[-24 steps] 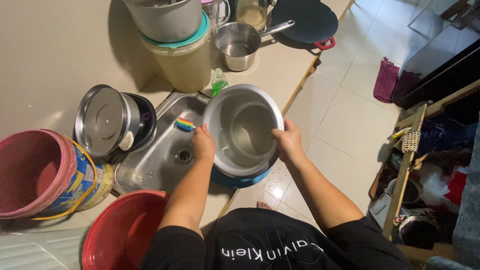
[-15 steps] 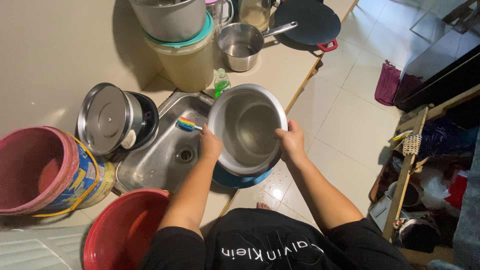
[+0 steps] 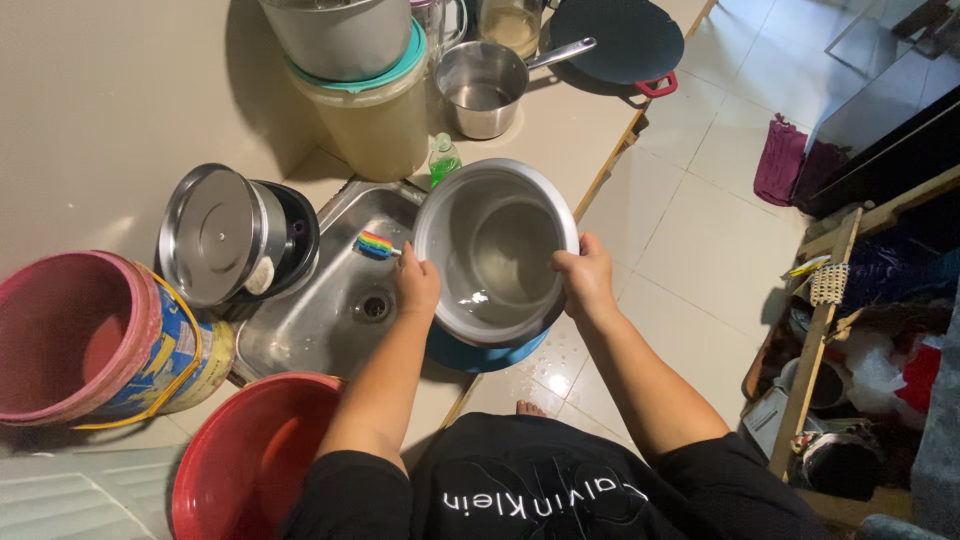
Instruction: The person rinses the inner pot of a rice cooker in the sink, then wipes a flat pan lid with a yellow cloth, wipes the rice cooker body and its lid, and wipes the metal steamer accessories before stacking them on the counter.
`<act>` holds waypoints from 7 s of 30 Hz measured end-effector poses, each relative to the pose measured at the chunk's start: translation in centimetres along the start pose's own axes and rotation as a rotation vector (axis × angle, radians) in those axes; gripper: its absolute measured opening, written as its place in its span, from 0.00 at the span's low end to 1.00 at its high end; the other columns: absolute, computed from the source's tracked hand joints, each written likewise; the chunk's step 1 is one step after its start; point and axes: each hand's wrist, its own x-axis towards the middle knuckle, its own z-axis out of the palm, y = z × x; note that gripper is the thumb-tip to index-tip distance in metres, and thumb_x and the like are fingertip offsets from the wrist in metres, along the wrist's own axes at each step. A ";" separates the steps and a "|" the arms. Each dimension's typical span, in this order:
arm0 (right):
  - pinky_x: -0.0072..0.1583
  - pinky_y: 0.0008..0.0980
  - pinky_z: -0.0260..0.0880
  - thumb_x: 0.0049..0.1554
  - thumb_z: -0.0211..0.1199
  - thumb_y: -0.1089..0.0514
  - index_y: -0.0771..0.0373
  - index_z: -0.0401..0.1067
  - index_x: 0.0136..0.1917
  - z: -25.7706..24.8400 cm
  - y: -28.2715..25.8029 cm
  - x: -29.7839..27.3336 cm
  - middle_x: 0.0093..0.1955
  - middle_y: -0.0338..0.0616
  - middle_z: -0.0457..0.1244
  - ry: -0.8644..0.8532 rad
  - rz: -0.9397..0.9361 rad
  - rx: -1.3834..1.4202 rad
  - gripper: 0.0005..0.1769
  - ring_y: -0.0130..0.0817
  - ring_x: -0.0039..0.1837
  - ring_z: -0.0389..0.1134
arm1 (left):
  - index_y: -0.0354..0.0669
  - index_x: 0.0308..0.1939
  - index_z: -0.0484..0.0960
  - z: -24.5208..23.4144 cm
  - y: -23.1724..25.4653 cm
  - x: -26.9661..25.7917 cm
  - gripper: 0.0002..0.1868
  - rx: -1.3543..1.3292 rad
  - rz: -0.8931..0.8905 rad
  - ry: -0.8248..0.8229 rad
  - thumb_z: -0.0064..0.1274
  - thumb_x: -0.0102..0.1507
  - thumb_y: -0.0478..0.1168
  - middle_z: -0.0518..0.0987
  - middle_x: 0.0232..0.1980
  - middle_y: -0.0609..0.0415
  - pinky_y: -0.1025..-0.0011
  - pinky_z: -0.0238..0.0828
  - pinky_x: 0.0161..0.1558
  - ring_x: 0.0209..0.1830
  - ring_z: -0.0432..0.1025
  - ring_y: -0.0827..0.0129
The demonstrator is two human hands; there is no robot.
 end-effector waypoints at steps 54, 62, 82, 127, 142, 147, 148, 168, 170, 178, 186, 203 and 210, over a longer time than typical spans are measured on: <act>0.42 0.28 0.68 0.44 0.59 0.73 0.69 0.69 0.49 0.4 1.5 0.0 0.39 0.42 0.64 -0.073 -0.040 -0.015 0.17 0.29 0.39 0.65 | 0.32 0.47 0.78 -1.9 3.4 1.6 0.24 -0.221 -0.498 0.039 0.61 0.60 0.51 0.83 0.45 0.41 0.60 0.73 0.50 0.45 0.78 0.53; 0.41 0.29 0.66 0.44 0.59 0.74 0.68 0.68 0.48 0.3 2.1 0.5 0.39 0.42 0.63 -0.076 -0.045 0.017 0.16 0.29 0.38 0.63 | 0.28 0.58 0.72 -3.8 6.2 1.1 0.28 0.081 -0.303 0.037 0.55 0.58 0.43 0.75 0.57 0.31 0.52 0.70 0.56 0.56 0.72 0.40; 0.44 0.26 0.67 0.45 0.59 0.73 0.66 0.69 0.49 0.7 5.4 1.9 0.41 0.40 0.63 -0.012 -0.036 0.095 0.17 0.28 0.42 0.64 | 0.34 0.77 0.56 1.4 9.7 -3.0 0.35 0.958 0.090 -1.066 0.36 0.68 0.50 0.41 0.82 0.35 0.44 0.18 0.72 0.81 0.31 0.39; 0.65 0.56 0.71 0.70 0.41 0.44 0.65 0.69 0.64 7.0 24.9 8.0 0.62 0.54 0.68 -0.268 0.725 0.331 0.26 0.50 0.62 0.70 | 0.41 0.66 0.76 -13.6 13.6 1.6 0.35 -0.048 0.072 -0.035 0.54 0.52 0.25 0.71 0.71 0.33 0.47 0.33 0.78 0.80 0.53 0.48; 0.56 0.43 0.73 0.63 0.61 0.44 0.60 0.79 0.55 6.3 27.4 9.6 0.53 0.57 0.72 -0.144 0.032 -0.704 0.18 0.51 0.55 0.74 | 0.34 0.58 0.76 -13.6 14.2 -2.3 0.28 0.135 0.373 -0.081 0.49 0.52 0.23 0.72 0.72 0.45 0.37 0.32 0.78 0.81 0.53 0.46; 0.51 0.49 0.72 0.59 0.65 0.48 0.59 0.80 0.48 4.8 27.8 10.4 0.46 0.56 0.70 0.149 -0.318 -0.871 0.13 0.54 0.48 0.72 | 0.33 0.57 0.76 -14.1 14.5 -1.7 0.27 0.211 0.340 -0.055 0.48 0.53 0.23 0.72 0.73 0.46 0.33 0.29 0.76 0.81 0.53 0.45; 0.50 0.50 0.72 0.58 0.65 0.49 0.59 0.79 0.47 4.8 27.9 10.2 0.45 0.56 0.69 0.209 -0.356 -0.865 0.13 0.55 0.47 0.71 | 0.34 0.58 0.76 -14.2 14.6 -1.6 0.27 0.214 0.335 -0.049 0.48 0.53 0.23 0.72 0.73 0.46 0.33 0.28 0.76 0.81 0.53 0.46; 0.70 0.50 0.53 0.57 0.55 0.53 0.63 0.67 0.70 18.5 13.7 1.6 0.70 0.52 0.59 -1.314 -0.591 -1.825 0.28 0.48 0.71 0.56 | 0.33 0.63 0.74 -19.0 8.5 -1.3 0.31 -0.576 -0.568 0.215 0.48 0.54 0.23 0.81 0.50 0.47 0.70 0.74 0.43 0.43 0.76 0.63; 0.73 0.52 0.47 0.52 0.55 0.51 0.59 0.67 0.70 18.5 11.5 4.0 0.72 0.47 0.56 -1.129 -1.251 -1.820 0.33 0.48 0.73 0.52 | 0.34 0.64 0.75 -19.2 8.8 -2.1 0.34 -0.738 -0.554 0.233 0.47 0.51 0.22 0.82 0.50 0.51 0.73 0.73 0.46 0.43 0.76 0.67; 0.69 0.51 0.53 0.59 0.53 0.46 0.66 0.67 0.67 22.1 13.9 -2.0 0.70 0.54 0.57 -0.954 -0.359 -1.778 0.29 0.52 0.71 0.55 | 0.34 0.64 0.75 -19.1 7.0 -2.5 0.32 -0.757 -0.361 0.325 0.48 0.54 0.24 0.82 0.52 0.53 0.75 0.74 0.52 0.48 0.77 0.71; 0.73 0.46 0.57 0.69 0.47 0.51 0.63 0.63 0.74 22.1 15.9 -2.0 0.74 0.58 0.60 -1.549 -0.102 -0.495 0.24 0.43 0.73 0.60 | 0.31 0.62 0.76 -19.2 6.5 -1.8 0.27 -0.584 -0.166 0.322 0.54 0.57 0.26 0.81 0.51 0.51 0.74 0.74 0.53 0.47 0.75 0.71; 0.55 0.46 0.69 0.46 0.72 0.67 0.64 0.60 0.64 6.8 5.4 8.3 0.59 0.54 0.55 -0.228 -0.789 -0.764 0.35 0.49 0.58 0.61 | 0.37 0.65 0.77 -14.1 7.2 -1.0 0.32 -0.291 0.214 0.015 0.47 0.54 0.24 0.75 0.70 0.43 0.51 0.52 0.76 0.75 0.65 0.57; 0.60 0.34 0.73 0.50 0.71 0.65 0.58 0.64 0.73 2.4 4.9 10.8 0.63 0.49 0.65 -0.483 -0.421 -0.749 0.38 0.38 0.60 0.70 | 0.43 0.62 0.78 -11.5 9.7 -1.7 0.30 -0.046 0.463 -0.191 0.47 0.54 0.26 0.78 0.67 0.53 0.41 0.42 0.77 0.75 0.65 0.59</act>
